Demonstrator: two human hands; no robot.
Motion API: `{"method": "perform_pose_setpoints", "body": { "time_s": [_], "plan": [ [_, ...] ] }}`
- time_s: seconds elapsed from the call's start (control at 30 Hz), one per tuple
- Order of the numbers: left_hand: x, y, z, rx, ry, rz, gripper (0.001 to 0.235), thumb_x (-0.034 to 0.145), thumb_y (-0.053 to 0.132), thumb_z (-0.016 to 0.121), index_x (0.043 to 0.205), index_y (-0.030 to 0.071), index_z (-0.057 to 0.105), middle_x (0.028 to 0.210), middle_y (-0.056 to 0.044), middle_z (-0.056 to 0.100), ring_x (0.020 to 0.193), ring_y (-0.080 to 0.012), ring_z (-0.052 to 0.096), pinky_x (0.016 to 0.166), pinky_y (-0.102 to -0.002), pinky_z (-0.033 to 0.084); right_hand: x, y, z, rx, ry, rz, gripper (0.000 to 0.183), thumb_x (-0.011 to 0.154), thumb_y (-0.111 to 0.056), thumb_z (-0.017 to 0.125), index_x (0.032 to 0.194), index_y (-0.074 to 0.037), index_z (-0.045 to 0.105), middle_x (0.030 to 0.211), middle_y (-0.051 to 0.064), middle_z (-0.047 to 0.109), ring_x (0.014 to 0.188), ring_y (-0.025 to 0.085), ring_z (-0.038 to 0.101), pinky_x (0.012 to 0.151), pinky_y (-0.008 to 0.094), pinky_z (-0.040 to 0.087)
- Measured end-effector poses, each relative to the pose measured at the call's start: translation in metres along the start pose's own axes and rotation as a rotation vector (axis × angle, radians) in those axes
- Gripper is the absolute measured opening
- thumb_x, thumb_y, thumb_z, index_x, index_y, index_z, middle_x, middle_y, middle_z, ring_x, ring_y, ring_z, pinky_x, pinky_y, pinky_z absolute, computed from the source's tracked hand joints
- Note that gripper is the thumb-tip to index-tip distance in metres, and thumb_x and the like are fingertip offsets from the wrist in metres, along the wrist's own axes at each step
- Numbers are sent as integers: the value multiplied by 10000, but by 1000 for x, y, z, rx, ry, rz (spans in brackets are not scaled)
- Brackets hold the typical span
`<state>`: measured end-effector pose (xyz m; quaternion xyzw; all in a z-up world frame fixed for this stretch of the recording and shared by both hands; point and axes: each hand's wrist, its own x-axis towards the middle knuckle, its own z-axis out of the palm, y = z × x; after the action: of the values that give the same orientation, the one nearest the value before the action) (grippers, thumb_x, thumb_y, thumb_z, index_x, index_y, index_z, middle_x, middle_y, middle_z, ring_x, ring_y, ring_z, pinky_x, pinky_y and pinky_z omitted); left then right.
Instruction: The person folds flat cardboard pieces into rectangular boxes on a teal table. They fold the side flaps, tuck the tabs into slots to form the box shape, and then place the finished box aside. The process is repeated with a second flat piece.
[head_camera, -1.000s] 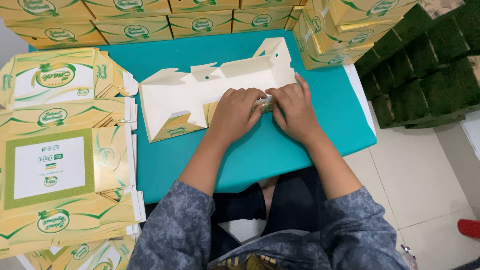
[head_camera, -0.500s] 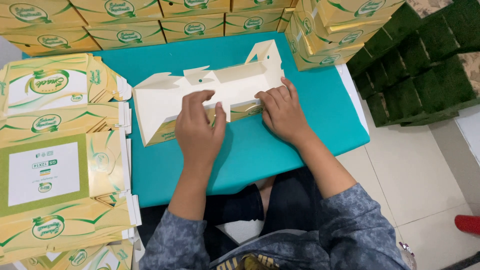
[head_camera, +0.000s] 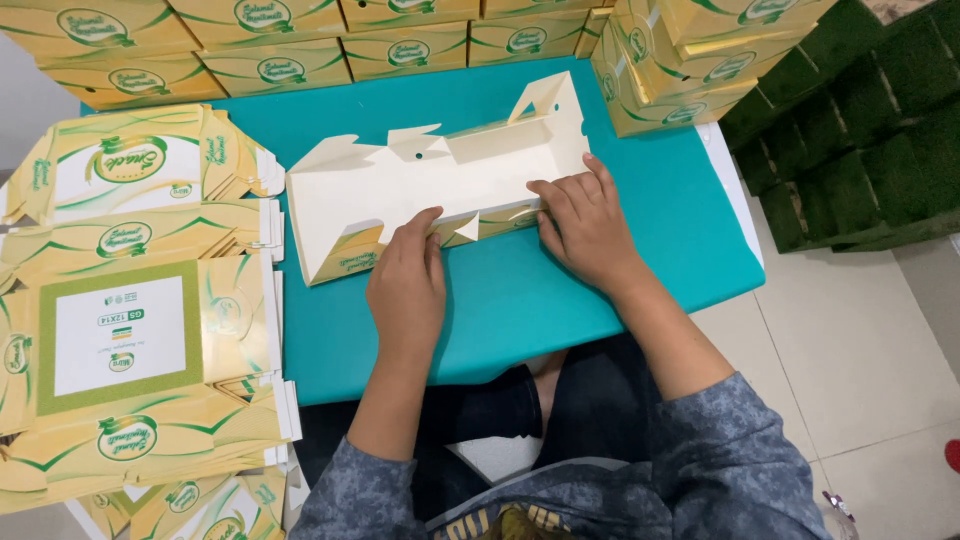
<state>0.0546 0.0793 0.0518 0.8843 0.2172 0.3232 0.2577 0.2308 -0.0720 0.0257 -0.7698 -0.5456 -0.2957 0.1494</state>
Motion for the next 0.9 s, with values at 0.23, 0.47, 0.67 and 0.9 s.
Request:
{"method": "perform_pose_setpoints", "body": {
  "time_s": [0.23,0.47,0.67,0.9],
  "plan": [
    [3,12,9,-71,132,163,185,921,92,629,1087,169,605,846,65,665,727,-108,621,665,-277,515,0,2,1,23,18,-55,344,906,-152,534,1247,-117,554,880,28,526,865,194,510,1113,487,331],
    [9,17,7,-15,232,238,116,910,55,653,986,137,622,847,35,668,684,-125,603,597,-277,486,1,-3,-1,74,37,-99,408,891,-114,546,1298,-97,562,869,43,557,828,200,516,1087,496,351],
    [1,14,5,-66,200,236,125,898,46,659,974,144,643,856,48,682,683,-117,617,600,-277,484,4,-2,-3,54,64,-109,432,892,-115,560,1323,-85,545,847,47,537,816,199,511,1060,485,374],
    [1,23,8,-74,192,281,152,891,6,651,991,121,648,919,9,718,689,-131,660,615,-282,517,6,-8,-6,59,63,-121,436,888,-123,563,1323,-104,549,846,27,545,812,187,522,1050,474,388]
  ]
}}
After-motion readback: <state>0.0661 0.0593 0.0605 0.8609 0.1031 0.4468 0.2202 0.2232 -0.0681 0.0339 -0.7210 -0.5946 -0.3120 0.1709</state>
